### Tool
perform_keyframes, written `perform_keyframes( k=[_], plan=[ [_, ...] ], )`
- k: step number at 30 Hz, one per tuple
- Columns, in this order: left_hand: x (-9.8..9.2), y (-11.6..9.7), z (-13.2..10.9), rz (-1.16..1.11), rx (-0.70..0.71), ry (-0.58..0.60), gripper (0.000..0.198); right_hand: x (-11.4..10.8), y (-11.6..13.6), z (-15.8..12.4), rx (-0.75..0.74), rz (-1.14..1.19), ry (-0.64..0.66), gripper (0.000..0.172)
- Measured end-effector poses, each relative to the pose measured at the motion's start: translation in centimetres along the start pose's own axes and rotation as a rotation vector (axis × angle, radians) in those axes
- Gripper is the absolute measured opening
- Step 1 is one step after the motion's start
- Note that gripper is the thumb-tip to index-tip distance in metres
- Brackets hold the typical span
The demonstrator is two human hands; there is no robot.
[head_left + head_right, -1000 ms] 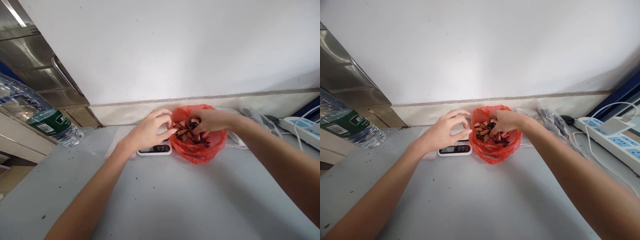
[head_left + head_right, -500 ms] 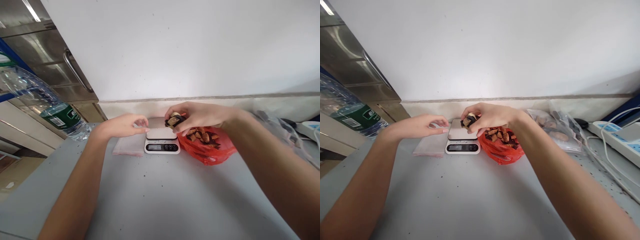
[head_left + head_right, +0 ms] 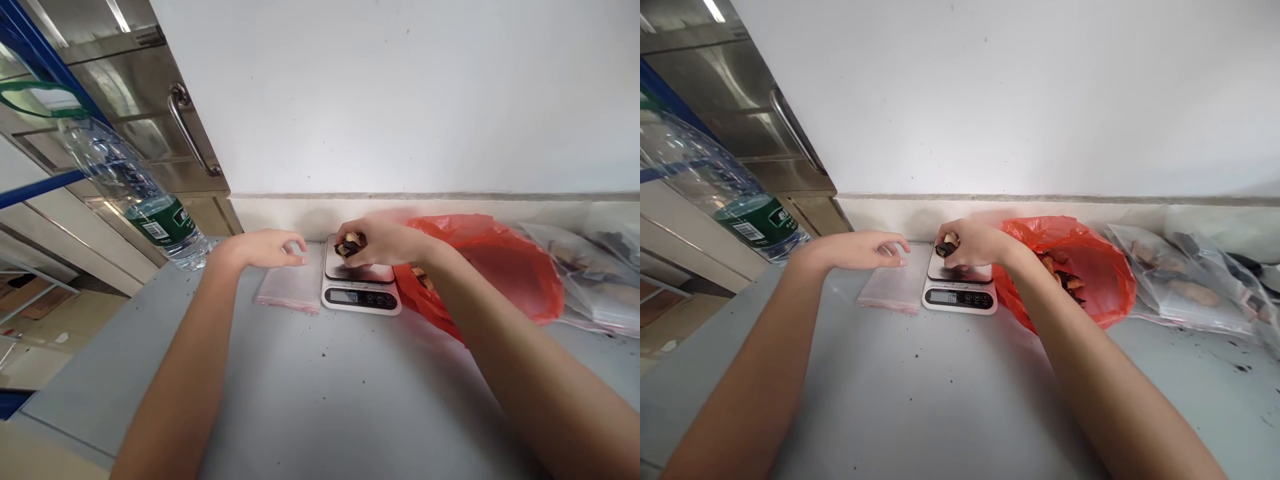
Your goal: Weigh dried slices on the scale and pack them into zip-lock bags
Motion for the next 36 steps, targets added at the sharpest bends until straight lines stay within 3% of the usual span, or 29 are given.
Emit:
perform_keyframes(
  k=[6, 12, 19, 27, 36],
  plan=[
    [1.0, -0.3, 0.9, -0.016, 0.052, 0.023, 0.058, 1.2, -1.2, -0.2, 0.102, 0.122, 0.104, 0.033],
    [1.3, -1.4, 1.0, 0.007, 0.07, 0.036, 0.06, 0.8, -2.3, 0.2, 0.112, -0.002, 0.036, 0.031],
    [1.4, -2.4, 0.4, 0.031, 0.052, 0.11, 0.06, 0.3, -2.4, -0.4, 0.101, -0.043, 0.004, 0.061],
    [1.0, -1.4, 0.3, 0.015, -0.009, 0.092, 0.067, -1.7, -3.1, -1.5, 0.091, 0.008, -0.059, 0.05],
    [2.3, -1.2, 0.3, 0.059, -0.046, 0.215, 0.071, -3.6, -2.8, -2.9, -0.012, 0.023, -0.183, 0.038]
  ],
)
Point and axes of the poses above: each hand's wrist, its own z-axis towards the middle knuckle, its own x-axis out of the palm, y = z × x, the point moved 8 cm from there along z, towards the middle knuckle, and after that the axes turned 7 degrees about x, right-handed, at the moved point
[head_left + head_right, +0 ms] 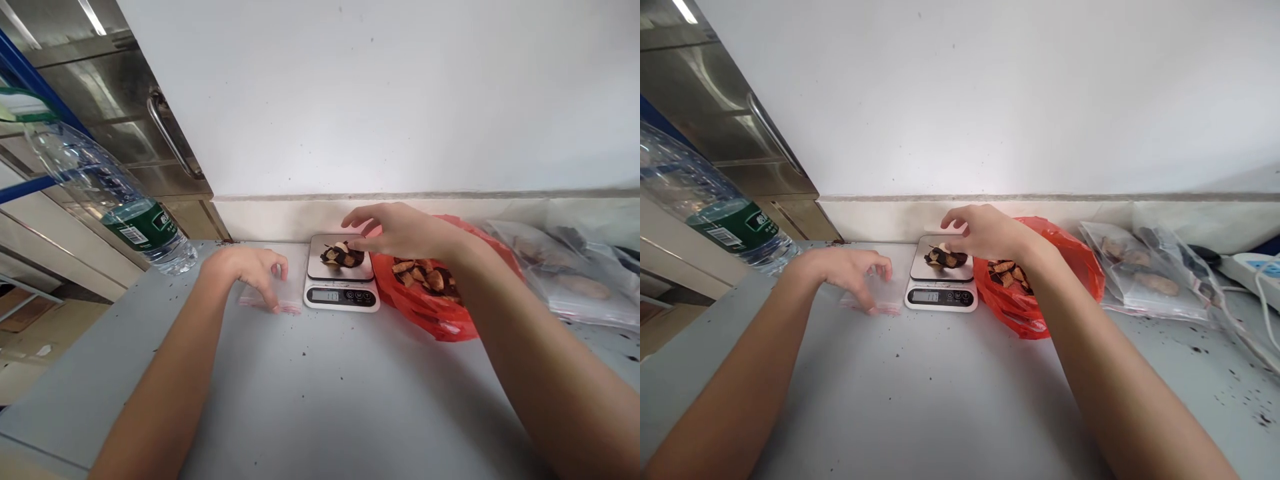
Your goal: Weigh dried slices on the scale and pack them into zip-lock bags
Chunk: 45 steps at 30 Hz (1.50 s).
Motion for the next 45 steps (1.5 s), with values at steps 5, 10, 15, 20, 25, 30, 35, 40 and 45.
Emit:
perform_keyframes(
  k=[5, 10, 15, 20, 25, 30, 35, 40, 45],
  plan=[
    [0.5, -0.2, 0.4, 0.046, 0.008, 0.026, 0.045, -0.5, 0.1, -0.7, 0.009, -0.024, 0.017, 0.02],
    [0.0, 0.4, 0.1, -0.034, 0.106, 0.007, 0.032, -0.1, -0.1, -1.2, 0.004, -0.026, 0.154, 0.015],
    [-1.8, 0.6, -1.2, -0.122, 0.155, -0.119, 0.03, 0.8, 0.2, -1.9, -0.049, -0.073, 0.256, 0.016],
    [-5.0, -1.3, -3.7, -0.218, 0.24, -0.483, 0.03, 1.6, 3.8, -2.6, -0.311, 0.21, 0.231, 0.041],
    [-6.4, -3.1, -5.2, -0.261, 0.328, -0.714, 0.022, 3.7, 5.3, -1.8, -0.336, 0.219, 0.135, 0.041],
    [-6.5, -4.7, -5.9, -0.189, 0.467, -0.785, 0.056, 2.2, 4.7, -1.2, -0.157, 0.326, -0.19, 0.024],
    [-4.3, -5.8, -4.0, -0.151, 0.478, -0.476, 0.139, 0.9, 4.3, -1.5, -0.166, 0.553, -0.282, 0.012],
    [-4.6, -5.1, -3.8, -0.139, 0.446, -0.51, 0.115, 0.7, 4.0, -1.4, -0.13, 0.501, -0.206, 0.025],
    [-4.0, -2.3, -2.9, -0.093, 0.257, -0.433, 0.119, 1.1, 1.6, -0.9, 0.182, 0.025, -0.199, 0.064]
  ],
)
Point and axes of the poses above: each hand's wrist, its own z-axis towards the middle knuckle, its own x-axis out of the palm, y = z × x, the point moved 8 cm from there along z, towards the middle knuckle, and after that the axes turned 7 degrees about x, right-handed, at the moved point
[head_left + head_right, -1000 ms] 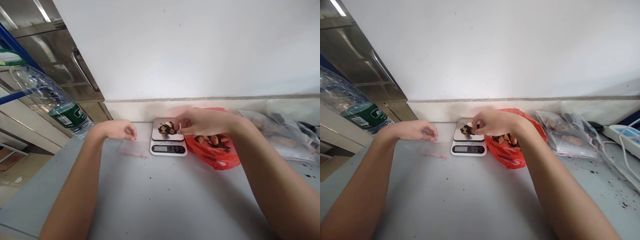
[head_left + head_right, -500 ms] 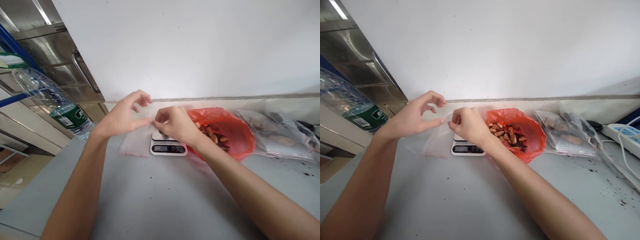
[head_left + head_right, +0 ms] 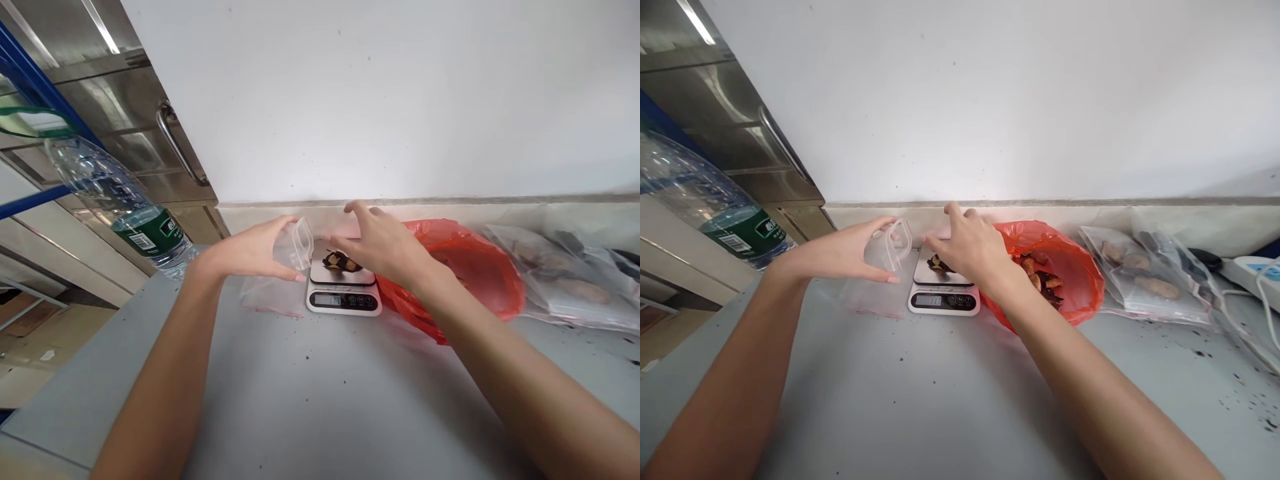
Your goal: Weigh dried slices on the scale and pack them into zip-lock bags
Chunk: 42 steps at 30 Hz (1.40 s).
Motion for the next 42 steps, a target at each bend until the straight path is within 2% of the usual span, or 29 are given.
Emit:
perform_keyframes(
  k=[2, 5, 10, 12, 17, 22, 25, 29, 34, 42],
  plan=[
    [0.8, 0.8, 0.3, 0.009, -0.036, 0.064, 0.113, 1.3, -0.4, 0.2, 0.012, -0.071, 0.094, 0.07],
    [2.2, 1.5, 1.1, 0.003, -0.04, 0.13, 0.11, 2.9, -0.6, 0.4, -0.007, -0.104, 0.181, 0.065],
    [3.7, 2.0, 2.0, 0.005, -0.034, 0.183, 0.116, 3.4, -0.7, 1.0, -0.053, -0.105, 0.195, 0.016],
    [4.1, 2.1, 2.1, 0.016, -0.042, 0.205, 0.119, 3.5, -0.7, 1.2, -0.074, -0.063, 0.221, 0.012],
    [4.5, 2.0, 2.3, 0.031, -0.036, 0.223, 0.118, 3.1, -1.1, 1.8, -0.08, 0.045, 0.222, 0.026],
    [4.3, 1.9, 2.3, 0.03, -0.024, 0.229, 0.121, 2.5, -1.7, 2.2, -0.099, 0.077, 0.236, 0.027],
    [4.0, 1.5, 2.2, 0.022, -0.019, 0.214, 0.119, 2.1, -1.5, 2.3, -0.162, 0.189, 0.277, 0.026],
    [3.8, 0.3, 2.2, -0.001, -0.002, 0.183, 0.11, 1.7, -0.8, 2.0, -0.235, 0.359, 0.322, 0.031],
    [3.6, -0.8, 2.4, -0.115, 0.025, 0.093, 0.091, 1.5, 0.8, 1.0, -0.305, 0.346, 0.309, 0.026],
    [3.2, -1.0, 2.5, -0.17, 0.091, 0.063, 0.08, 1.2, 0.5, 1.2, -0.242, 0.538, 0.291, 0.049]
  ],
)
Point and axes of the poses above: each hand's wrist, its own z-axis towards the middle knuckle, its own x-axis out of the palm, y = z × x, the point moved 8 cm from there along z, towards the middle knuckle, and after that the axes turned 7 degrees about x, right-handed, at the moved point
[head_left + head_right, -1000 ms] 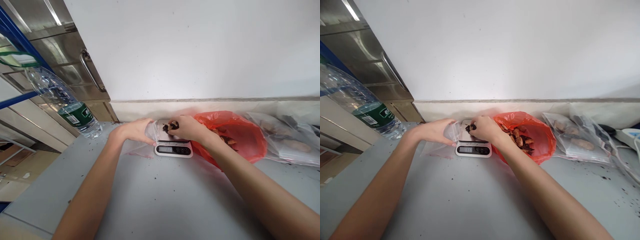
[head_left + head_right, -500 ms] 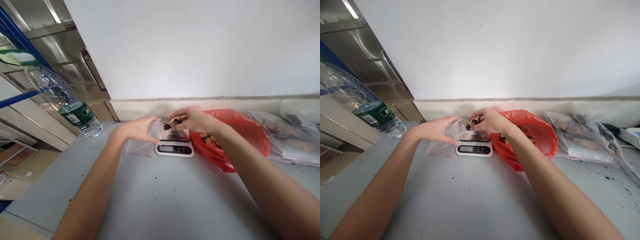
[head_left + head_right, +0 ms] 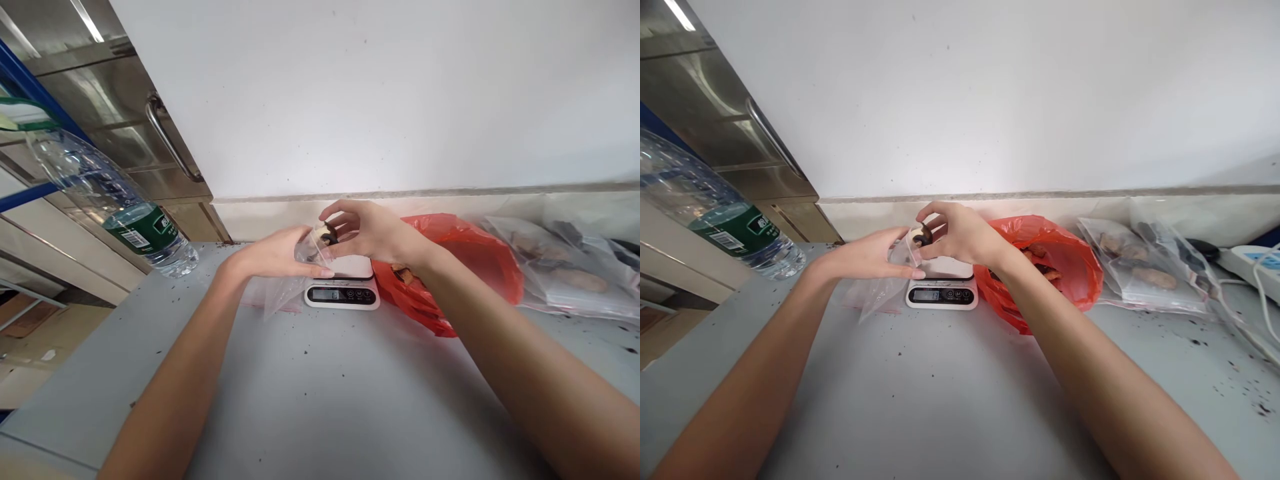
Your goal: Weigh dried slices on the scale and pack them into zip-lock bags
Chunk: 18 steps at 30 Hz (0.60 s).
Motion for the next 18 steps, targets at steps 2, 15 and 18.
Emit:
perform_keyframes(
  k=[2, 15, 18],
  plan=[
    [-0.2, -0.2, -0.1, -0.009, 0.023, -0.005, 0.077, -0.3, -0.1, 0.0, -0.011, 0.063, -0.025, 0.057],
    [-1.6, 0.5, -1.3, -0.119, 0.082, -0.008, 0.071, -2.3, -0.8, 0.2, 0.026, -0.137, -0.301, 0.011],
    [-2.2, 0.7, -1.7, -0.091, 0.078, -0.027, 0.069, -0.3, -1.5, 1.0, -0.008, -0.37, -0.161, 0.032]
  ],
)
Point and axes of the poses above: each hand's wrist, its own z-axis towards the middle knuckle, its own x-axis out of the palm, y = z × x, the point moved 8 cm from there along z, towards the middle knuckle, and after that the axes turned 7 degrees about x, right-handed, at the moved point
